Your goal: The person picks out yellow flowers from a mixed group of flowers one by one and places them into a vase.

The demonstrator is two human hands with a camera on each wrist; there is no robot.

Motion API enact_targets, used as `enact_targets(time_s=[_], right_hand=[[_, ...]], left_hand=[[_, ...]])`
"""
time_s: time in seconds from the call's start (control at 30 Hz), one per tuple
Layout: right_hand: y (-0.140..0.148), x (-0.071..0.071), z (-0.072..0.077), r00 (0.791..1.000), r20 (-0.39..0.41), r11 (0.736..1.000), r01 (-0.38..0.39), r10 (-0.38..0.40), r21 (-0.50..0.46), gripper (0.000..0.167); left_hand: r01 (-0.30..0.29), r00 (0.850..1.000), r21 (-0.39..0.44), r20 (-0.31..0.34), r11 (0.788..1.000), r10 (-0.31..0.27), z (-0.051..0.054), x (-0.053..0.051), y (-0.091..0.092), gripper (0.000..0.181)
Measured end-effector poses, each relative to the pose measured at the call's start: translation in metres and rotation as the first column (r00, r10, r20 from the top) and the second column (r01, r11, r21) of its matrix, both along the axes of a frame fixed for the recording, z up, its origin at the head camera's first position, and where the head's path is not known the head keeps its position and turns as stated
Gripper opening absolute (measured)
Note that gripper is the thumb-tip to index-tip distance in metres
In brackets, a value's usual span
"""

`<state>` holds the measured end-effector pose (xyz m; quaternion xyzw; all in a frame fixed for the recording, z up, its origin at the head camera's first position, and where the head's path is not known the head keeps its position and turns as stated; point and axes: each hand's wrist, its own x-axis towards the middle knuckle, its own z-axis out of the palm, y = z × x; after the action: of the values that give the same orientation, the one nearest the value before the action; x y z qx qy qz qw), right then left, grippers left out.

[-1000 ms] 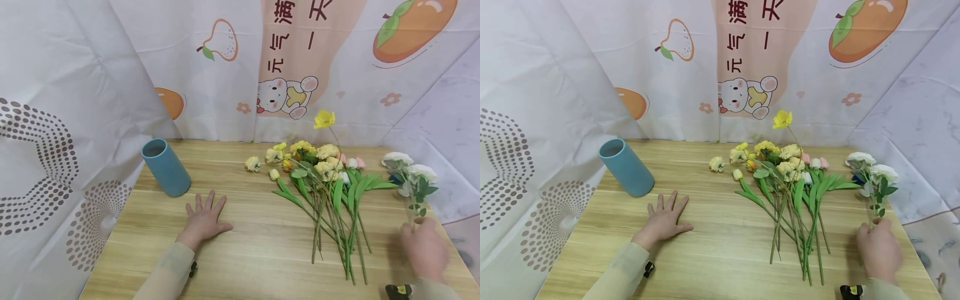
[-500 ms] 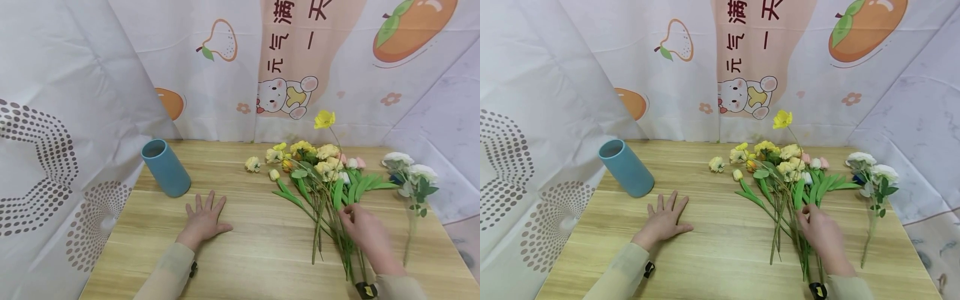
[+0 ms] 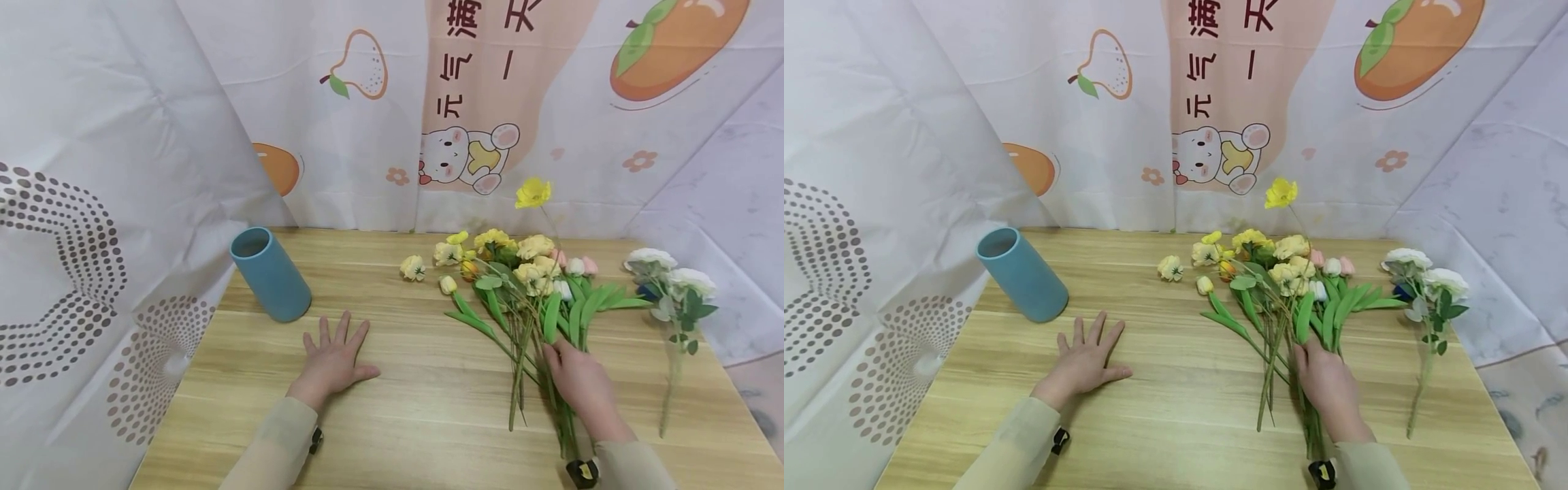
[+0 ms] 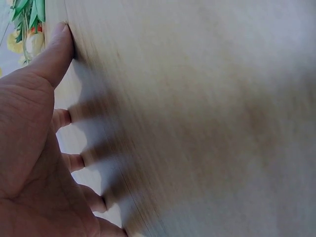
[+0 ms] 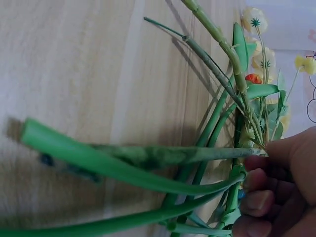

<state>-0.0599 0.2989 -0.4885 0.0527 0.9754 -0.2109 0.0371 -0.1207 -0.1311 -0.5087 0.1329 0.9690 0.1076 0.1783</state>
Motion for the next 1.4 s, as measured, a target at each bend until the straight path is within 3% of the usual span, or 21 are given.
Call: enact_targets(time_s=[0.13, 0.3, 0.43, 0.53, 0.67, 0.87, 1.07, 1.2, 1.4], right_hand=[[-0.005, 0.001, 0.005, 0.998, -0.051, 1.000, 0.026, -0.027, -0.017, 0.041], [-0.014, 0.001, 0.012, 0.994, -0.100, 0.999, 0.036, -0.039, -0.033, 0.039], [-0.023, -0.002, 0.017, 0.999, -0.030, 0.999, -0.013, 0.012, -0.045, 0.041], [-0.027, -0.005, 0.018, 0.997, 0.051, 0.997, -0.051, 0.054, -0.056, 0.055], [-0.026, -0.008, 0.019, 0.994, 0.098, 0.996, -0.032, 0.041, -0.085, 0.069], [-0.012, -0.011, 0.021, 0.988, 0.151, 0.983, 0.018, 0.010, -0.181, 0.055], [-0.004, -0.014, 0.016, 0.989, 0.125, 0.991, -0.062, 0.077, -0.121, 0.030], [-0.005, -0.014, 0.008, 0.985, 0.136, 0.989, -0.086, 0.102, -0.117, 0.028], [-0.005, -0.011, 0.006, 1.000, 0.028, 0.984, -0.004, 0.009, -0.175, 0.024]], left_hand=[[0.004, 1.000, -0.004, -0.004, 1.000, -0.004, 0.000, 0.001, 0.000, 0.094], [0.009, 1.000, -0.009, -0.015, 1.000, -0.009, -0.001, 0.001, -0.001, 0.094], [0.010, 1.000, -0.010, -0.015, 1.000, -0.011, -0.001, 0.001, -0.002, 0.094], [0.008, 1.000, -0.009, -0.005, 1.000, -0.008, -0.001, 0.001, -0.002, 0.094], [0.006, 1.000, -0.016, -0.001, 1.000, -0.007, 0.000, 0.001, -0.002, 0.094], [0.007, 1.000, -0.012, 0.002, 1.000, -0.007, 0.001, 0.001, -0.002, 0.093], [0.001, 1.000, -0.003, 0.002, 1.000, -0.001, 0.002, 0.001, -0.002, 0.093], [0.006, 1.000, 0.002, 0.002, 1.000, -0.006, 0.002, 0.002, -0.002, 0.093], [0.010, 1.000, 0.013, 0.007, 1.000, -0.010, 0.003, 0.002, -0.001, 0.092]])
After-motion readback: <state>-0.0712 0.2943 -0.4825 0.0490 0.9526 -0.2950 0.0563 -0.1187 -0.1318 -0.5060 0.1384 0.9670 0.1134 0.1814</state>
